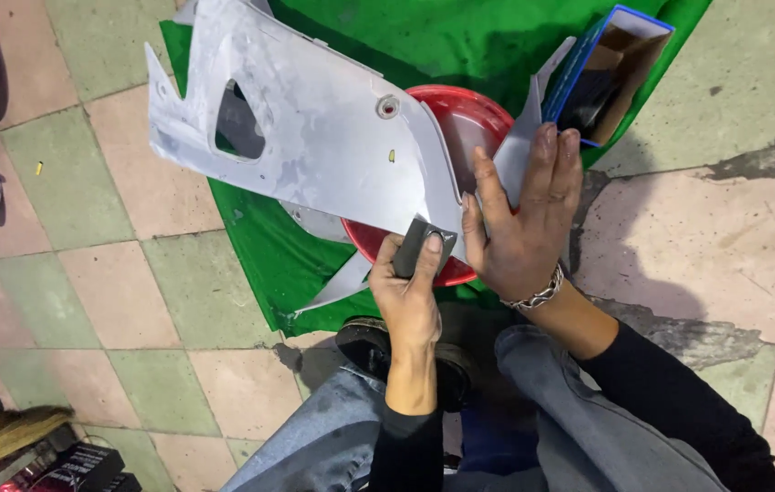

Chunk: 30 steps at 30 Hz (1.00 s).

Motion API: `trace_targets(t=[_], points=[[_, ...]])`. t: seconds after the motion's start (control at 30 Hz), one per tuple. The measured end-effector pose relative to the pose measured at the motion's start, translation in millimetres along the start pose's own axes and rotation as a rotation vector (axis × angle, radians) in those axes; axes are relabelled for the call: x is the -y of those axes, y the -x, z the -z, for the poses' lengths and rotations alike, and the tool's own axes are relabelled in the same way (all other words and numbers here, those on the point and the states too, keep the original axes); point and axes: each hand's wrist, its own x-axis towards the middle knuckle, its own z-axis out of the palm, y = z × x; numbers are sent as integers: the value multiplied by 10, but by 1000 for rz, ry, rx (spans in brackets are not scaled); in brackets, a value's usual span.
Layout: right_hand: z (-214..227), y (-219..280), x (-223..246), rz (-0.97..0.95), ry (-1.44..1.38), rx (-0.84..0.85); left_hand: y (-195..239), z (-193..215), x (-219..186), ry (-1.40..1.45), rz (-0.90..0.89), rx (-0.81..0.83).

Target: The person sands a white plastic motorcycle fairing using a sanding block. They hold the fairing over a red bucket of water, repeatedly dipping the sanding block into the water to keep it wet while smoothing the surface of the plastic part.

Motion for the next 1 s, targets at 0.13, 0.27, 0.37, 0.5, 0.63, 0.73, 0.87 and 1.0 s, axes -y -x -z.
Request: trace_targets(t=[0.13,0.27,0.37,0.5,0.63,0.73,0.87,1.0], points=[[-97,140,-33,45,85,-21,-48,-16,108,-18,-54,-40],[-1,24,8,88,-47,43,-23,-42,-17,-13,-64,-29],[29,-2,-7,61,-118,38,-41,-18,28,6,-62,0],[46,-116,21,16,-333,8,-71,-43,66,10,-78,-44],[10,-82,4,13,-304,12,-72,38,66,20,-47,23],[36,-121,35,23,-314,-11,-68,27,57,-1,-44,1],[35,-94,42,21,-314,-7,-63,25,67,-7,-66,-8],[0,22,-3,26,-243,4,-35,38,44,-20,-69,18]])
